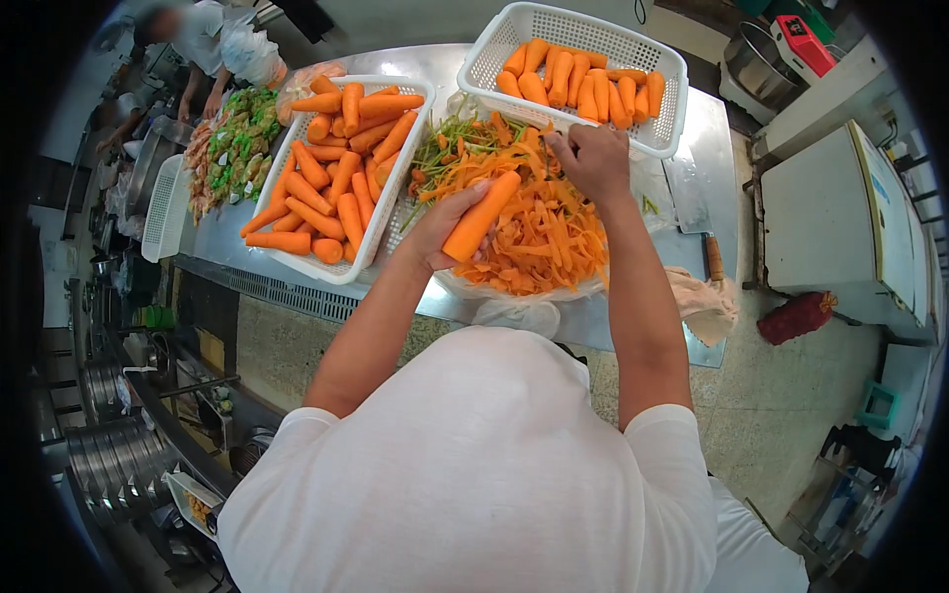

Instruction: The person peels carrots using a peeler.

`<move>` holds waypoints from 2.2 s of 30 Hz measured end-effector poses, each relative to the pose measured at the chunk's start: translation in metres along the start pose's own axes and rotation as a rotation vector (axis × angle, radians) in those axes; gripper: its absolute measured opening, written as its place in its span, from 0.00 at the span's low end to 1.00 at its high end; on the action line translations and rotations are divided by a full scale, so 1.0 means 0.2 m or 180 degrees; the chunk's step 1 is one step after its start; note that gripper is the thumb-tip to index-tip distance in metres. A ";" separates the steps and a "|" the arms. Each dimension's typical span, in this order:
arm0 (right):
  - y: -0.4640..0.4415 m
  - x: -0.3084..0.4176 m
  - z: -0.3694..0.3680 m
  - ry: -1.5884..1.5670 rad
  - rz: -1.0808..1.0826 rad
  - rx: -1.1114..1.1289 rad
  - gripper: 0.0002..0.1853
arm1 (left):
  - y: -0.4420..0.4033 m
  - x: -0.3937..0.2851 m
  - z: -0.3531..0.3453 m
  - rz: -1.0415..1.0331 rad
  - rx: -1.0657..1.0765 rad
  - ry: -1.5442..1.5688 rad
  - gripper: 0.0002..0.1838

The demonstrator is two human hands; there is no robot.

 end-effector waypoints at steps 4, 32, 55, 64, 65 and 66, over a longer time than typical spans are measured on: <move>0.07 0.18 0.03 -0.0502 0.0191 0.0316 0.24 | -0.05 0.00 0.03 -0.0266 -0.0115 0.0353 0.21; -0.02 0.10 0.04 -0.0092 0.0438 -0.0100 0.22 | -0.08 0.00 0.03 -0.0150 -0.0030 0.0178 0.19; 0.12 0.36 0.06 -0.0533 0.0543 0.0177 0.20 | -0.17 0.02 0.11 -0.0374 -0.0337 0.0392 0.18; 0.04 0.15 -0.05 -0.0504 0.0499 0.0193 0.19 | -0.14 0.01 0.08 -0.0160 0.0095 -0.0208 0.18; 0.02 0.07 -0.06 -0.0389 0.0197 0.0116 0.19 | -0.12 0.00 0.06 -0.0125 0.0081 -0.0167 0.18; 0.02 0.04 -0.04 -0.0390 0.0200 0.0111 0.19 | -0.12 0.00 0.08 -0.0129 0.0083 -0.0170 0.18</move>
Point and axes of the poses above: each hand's wrist, its own y-axis away from the middle knuckle, its own z-axis out of the back of the hand, x = y × z, the point moved 4 cm from there along -y, towards the middle knuckle, and after that the axes turned 11 degrees about -z, right-handed, at the moved point
